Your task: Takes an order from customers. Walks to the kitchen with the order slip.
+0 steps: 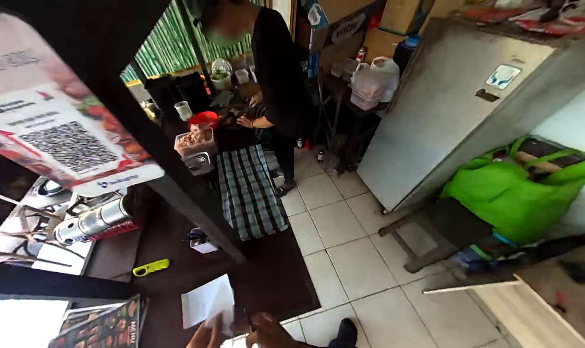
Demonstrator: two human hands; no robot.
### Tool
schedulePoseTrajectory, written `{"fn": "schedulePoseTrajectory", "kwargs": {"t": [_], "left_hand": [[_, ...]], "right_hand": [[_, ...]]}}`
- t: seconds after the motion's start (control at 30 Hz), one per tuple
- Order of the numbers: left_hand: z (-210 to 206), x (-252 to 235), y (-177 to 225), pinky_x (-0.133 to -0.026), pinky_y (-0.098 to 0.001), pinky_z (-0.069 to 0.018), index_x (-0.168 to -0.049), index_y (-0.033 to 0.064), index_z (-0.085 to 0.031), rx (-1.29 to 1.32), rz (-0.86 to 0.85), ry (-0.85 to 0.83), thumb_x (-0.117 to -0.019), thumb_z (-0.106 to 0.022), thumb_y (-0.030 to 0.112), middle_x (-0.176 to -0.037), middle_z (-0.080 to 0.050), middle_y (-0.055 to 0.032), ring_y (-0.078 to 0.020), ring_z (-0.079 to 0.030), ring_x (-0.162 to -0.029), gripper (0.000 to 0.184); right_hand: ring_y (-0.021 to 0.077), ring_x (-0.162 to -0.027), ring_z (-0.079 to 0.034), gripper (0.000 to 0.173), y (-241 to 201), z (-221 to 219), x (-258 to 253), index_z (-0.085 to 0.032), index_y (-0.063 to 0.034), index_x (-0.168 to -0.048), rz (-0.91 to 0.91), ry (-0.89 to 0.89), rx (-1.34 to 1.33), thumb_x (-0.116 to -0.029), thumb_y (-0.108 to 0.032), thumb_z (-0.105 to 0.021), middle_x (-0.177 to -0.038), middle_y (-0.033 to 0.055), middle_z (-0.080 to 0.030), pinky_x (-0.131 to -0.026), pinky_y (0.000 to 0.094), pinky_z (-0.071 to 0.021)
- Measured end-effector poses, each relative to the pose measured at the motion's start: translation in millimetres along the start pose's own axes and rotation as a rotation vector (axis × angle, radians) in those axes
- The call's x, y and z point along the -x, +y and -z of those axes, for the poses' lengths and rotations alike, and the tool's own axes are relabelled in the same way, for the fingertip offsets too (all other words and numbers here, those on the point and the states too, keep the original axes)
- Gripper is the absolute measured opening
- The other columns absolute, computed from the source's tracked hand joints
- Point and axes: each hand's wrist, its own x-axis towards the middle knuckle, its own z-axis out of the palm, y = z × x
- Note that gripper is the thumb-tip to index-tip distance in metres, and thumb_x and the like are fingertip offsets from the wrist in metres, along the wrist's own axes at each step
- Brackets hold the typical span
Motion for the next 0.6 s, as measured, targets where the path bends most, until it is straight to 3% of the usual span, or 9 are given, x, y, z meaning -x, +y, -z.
{"fn": "schedulePoseTrajectory", "kwargs": {"t": [0.1, 0.2, 0.23, 0.33, 0.43, 0.53, 0.6], "left_hand": [[-124, 19, 44, -0.069, -0.0437, -0.0659, -0.105, -0.0057, -0.068, 0.26, 0.074, -0.061, -0.1007, -0.065, 0.015, -0.084, -0.076, -0.0148, -0.0258, -0.075, -0.072, 0.022], [-229, 31, 97, -0.073, -0.0464, -0.0661, -0.113, -0.0074, -0.066, 0.396, 0.12, -0.229, -0.1021, -0.062, 0.011, -0.096, -0.075, -0.02, -0.0318, -0.076, -0.081, 0.022], [-262, 36, 112, -0.075, -0.048, -0.066, -0.117, -0.0083, -0.064, 0.426, 0.124, -0.318, -0.1027, -0.06, 0.01, -0.101, -0.074, -0.0215, -0.0333, -0.076, -0.085, 0.024], [-374, 66, 156, -0.08, -0.0513, -0.0654, -0.127, -0.0083, -0.059, 0.431, 0.138, -0.659, -0.1035, -0.055, 0.008, -0.108, -0.073, -0.0217, -0.0343, -0.075, -0.093, 0.029], [-484, 121, 200, -0.081, -0.0455, -0.0648, -0.128, -0.0048, -0.058, 0.313, 0.107, -1.042, -0.1008, -0.055, 0.01, -0.108, -0.073, -0.0167, -0.0277, -0.075, -0.093, 0.031], [-580, 189, 237, -0.082, -0.0393, -0.0637, -0.124, -0.0028, -0.061, 0.193, -0.016, -1.457, -0.0971, -0.058, 0.008, -0.105, -0.074, -0.0127, -0.0219, -0.074, -0.092, 0.029], [-637, 240, 259, -0.084, -0.038, -0.063, -0.122, -0.003, -0.063, 0.127, -0.113, -1.675, -0.0967, -0.062, 0.006, -0.105, -0.075, -0.0124, -0.021, -0.074, -0.093, 0.027]], "right_hand": [[0.0249, -0.129, -0.059, 0.051, 15, 71, 41, -0.069, -0.0134, -0.104, -0.061, 0.232, 0.104, -0.0861, -0.061, -0.074, -0.135, 0.0092, -0.067, -0.115, 0.0491, -0.0403], [0.0215, -0.128, -0.059, 0.018, 24, 174, 76, -0.064, -0.0183, -0.096, -0.166, 0.513, 0.224, -0.0922, -0.033, -0.074, -0.137, 0.0028, -0.066, -0.108, 0.0469, -0.0469], [0.019, -0.125, -0.061, 0.015, 24, 210, 91, -0.061, -0.0197, -0.091, -0.193, 0.6, 0.282, -0.0928, -0.029, -0.073, -0.135, -0.0008, -0.068, -0.106, 0.0452, -0.0474], [0.0171, -0.118, -0.065, 0.022, 10, 322, 161, -0.06, -0.0187, -0.088, -0.241, 0.836, 0.45, -0.0911, -0.033, -0.076, -0.133, -0.0018, -0.07, -0.103, 0.0448, -0.0474], [0.0192, -0.117, -0.066, 0.032, -31, 406, 245, -0.06, -0.0166, -0.089, -0.328, 1.057, 0.624, -0.0885, -0.041, -0.08, -0.134, 0.0018, -0.069, -0.1, 0.0445, -0.0496], [0.0193, -0.122, -0.064, 0.023, -67, 448, 329, -0.058, -0.017, -0.094, -0.397, 1.295, 0.818, -0.0924, -0.032, -0.074, -0.133, 0.0021, -0.069, -0.104, 0.0442, -0.0481], [0.0172, -0.119, -0.066, 0.012, -85, 461, 377, -0.056, -0.0192, -0.095, -0.446, 1.503, 1.001, -0.0947, -0.024, -0.068, -0.125, -0.0006, -0.072, -0.103, 0.0405, -0.0487]]}}
